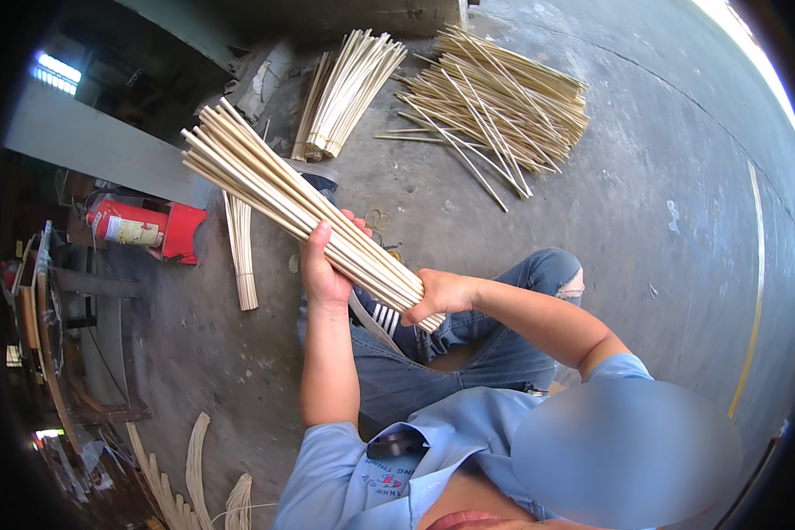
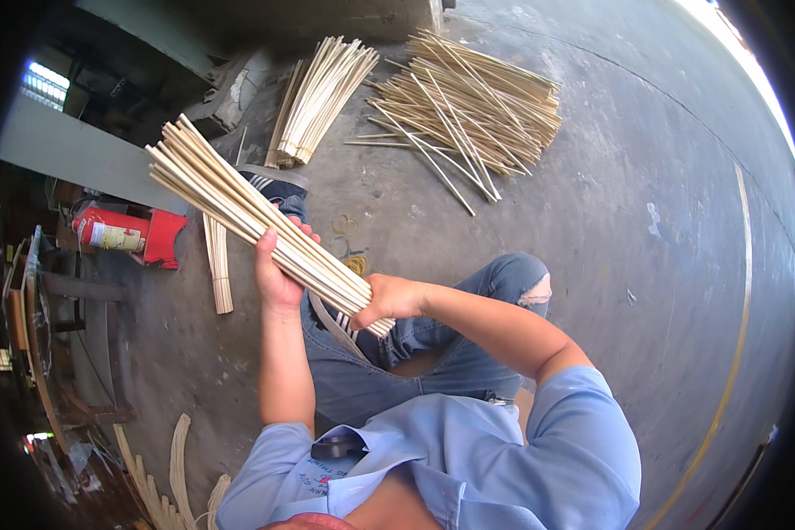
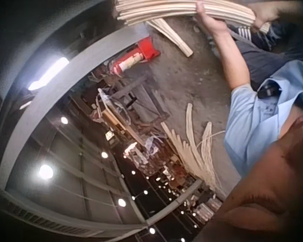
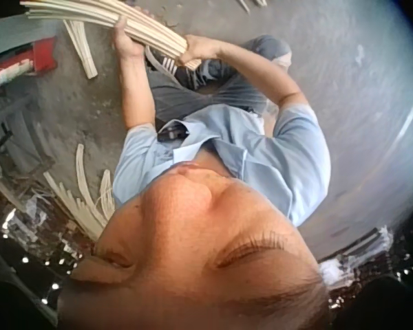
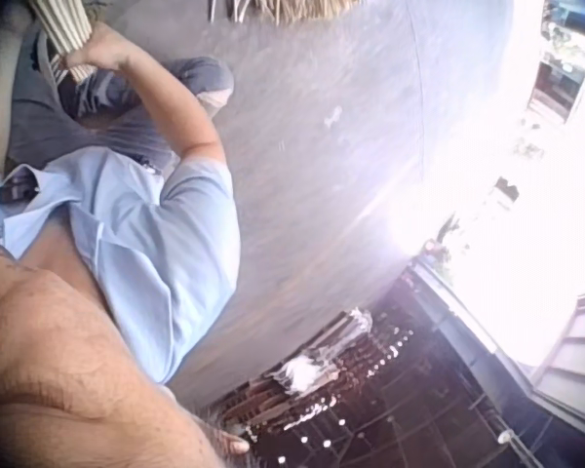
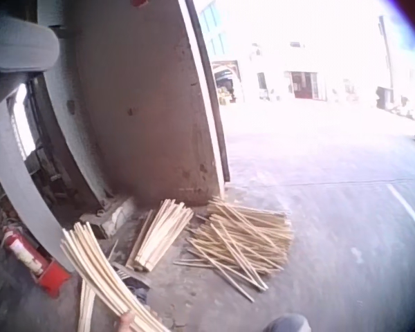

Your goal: The person gathers thin wooden sticks from the floor, aligns them into bundles, and secures each bundle with a rubber band. The person repeats this process multiple times, placing completed bundles aside.

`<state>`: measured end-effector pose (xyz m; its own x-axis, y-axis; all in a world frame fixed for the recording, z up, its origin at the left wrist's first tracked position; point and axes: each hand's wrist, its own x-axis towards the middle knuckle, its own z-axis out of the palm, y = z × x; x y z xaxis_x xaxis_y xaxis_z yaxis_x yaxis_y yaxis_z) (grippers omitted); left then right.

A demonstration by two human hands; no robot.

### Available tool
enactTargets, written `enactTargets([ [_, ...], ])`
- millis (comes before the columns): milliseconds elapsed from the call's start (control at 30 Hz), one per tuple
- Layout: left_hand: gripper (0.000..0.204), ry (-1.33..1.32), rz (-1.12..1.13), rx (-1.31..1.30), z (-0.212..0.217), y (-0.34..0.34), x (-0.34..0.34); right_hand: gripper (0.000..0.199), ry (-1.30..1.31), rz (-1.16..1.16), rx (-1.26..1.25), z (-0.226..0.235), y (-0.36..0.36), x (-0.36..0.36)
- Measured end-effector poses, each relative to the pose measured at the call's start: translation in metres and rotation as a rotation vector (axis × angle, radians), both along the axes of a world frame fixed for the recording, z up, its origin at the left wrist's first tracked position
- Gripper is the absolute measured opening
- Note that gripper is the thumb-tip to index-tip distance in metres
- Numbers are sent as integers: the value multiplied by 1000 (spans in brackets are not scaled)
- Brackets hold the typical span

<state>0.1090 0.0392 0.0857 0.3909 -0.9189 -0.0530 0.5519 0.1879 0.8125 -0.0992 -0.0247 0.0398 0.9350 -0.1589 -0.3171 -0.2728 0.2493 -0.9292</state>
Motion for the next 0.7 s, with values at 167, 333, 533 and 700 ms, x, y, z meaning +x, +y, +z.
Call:
enactTargets([
  [167, 71, 154, -207, -143, -2, -2, 7, 51, 54, 131, 54, -15, -11, -14],
  [333, 66, 152, -197, -144, -14, -1, 24, 44, -96, 106, 232, -29, 6, -6],
  [533, 51, 160, -72, -131, -22, -15, 8, 54, -45, 49, 230, -38, -2, -14],
  [700, 45, 121, -50, -133, -9, -11, 25, 79, -42, 90, 237, -25, 5, -28],
])
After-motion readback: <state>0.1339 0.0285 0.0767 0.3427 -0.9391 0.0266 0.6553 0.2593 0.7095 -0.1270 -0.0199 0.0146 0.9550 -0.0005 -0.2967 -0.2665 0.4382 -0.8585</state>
